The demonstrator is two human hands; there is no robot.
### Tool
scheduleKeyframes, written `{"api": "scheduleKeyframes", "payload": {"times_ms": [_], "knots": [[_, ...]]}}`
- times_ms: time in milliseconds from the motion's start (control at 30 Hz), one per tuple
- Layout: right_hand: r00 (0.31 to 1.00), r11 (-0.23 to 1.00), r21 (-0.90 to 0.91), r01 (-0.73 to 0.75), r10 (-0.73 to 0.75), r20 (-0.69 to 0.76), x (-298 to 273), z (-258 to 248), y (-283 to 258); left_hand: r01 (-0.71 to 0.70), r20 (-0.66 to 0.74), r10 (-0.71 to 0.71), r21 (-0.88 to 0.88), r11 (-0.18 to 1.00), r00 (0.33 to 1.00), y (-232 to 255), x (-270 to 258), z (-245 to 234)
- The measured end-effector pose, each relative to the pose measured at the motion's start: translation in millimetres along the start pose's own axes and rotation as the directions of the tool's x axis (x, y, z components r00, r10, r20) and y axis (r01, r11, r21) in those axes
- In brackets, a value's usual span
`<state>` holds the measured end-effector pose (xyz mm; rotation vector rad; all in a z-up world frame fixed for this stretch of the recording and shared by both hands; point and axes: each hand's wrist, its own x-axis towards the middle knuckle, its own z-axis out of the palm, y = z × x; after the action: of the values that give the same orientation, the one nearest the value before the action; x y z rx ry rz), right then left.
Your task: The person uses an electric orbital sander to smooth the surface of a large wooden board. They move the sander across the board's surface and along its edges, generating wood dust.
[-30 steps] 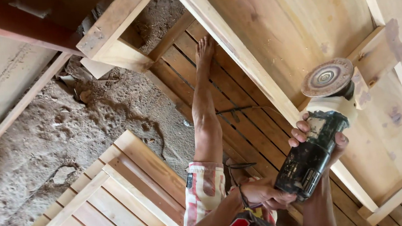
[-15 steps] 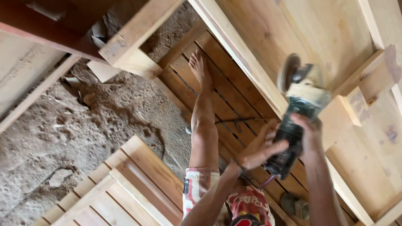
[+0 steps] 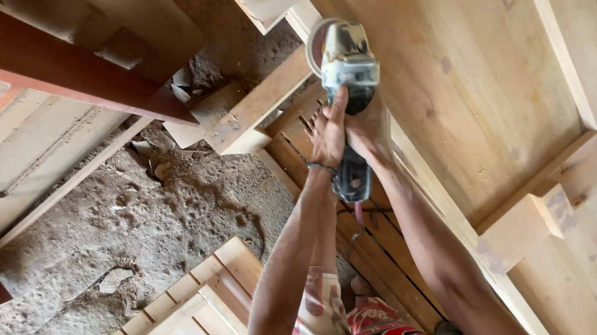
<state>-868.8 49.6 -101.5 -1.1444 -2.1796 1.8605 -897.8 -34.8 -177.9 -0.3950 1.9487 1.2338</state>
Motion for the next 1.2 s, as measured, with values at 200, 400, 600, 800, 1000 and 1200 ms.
{"api": "scheduleKeyframes", "payload": {"times_ms": [200,400,600,800,1000,1200], "knots": [[0.998,0.998,0.016,0.054,-0.054,0.023,37.0,32.7,-18.5,-0.077,0.101,0.097,-0.186,0.980,0.990,39.6,25.1,-39.8],[1.000,0.994,-0.110,0.024,-0.026,-0.016,9.2,18.8,-1.4,0.004,0.078,0.009,-0.169,0.986,0.997,3.6,2.5,-21.3],[0.998,0.994,-0.097,0.053,-0.054,-0.011,18.3,20.6,-1.4,0.006,0.093,0.006,-0.134,0.991,0.996,8.0,13.9,-22.0],[1.000,0.998,-0.051,0.027,-0.028,-0.001,29.4,33.4,-13.5,-0.103,0.090,0.131,-0.266,0.958,0.987,23.2,24.3,-37.2],[0.999,0.995,-0.091,-0.032,0.028,-0.044,-18.4,3.4,11.9,-0.146,0.099,0.177,-0.263,0.954,0.979,-17.0,-17.1,-10.0],[0.991,0.992,-0.074,-0.105,0.098,-0.094,-67.8,-29.4,46.6,-0.103,0.203,0.143,-0.195,0.975,0.969,-64.4,-52.2,17.9]]}}
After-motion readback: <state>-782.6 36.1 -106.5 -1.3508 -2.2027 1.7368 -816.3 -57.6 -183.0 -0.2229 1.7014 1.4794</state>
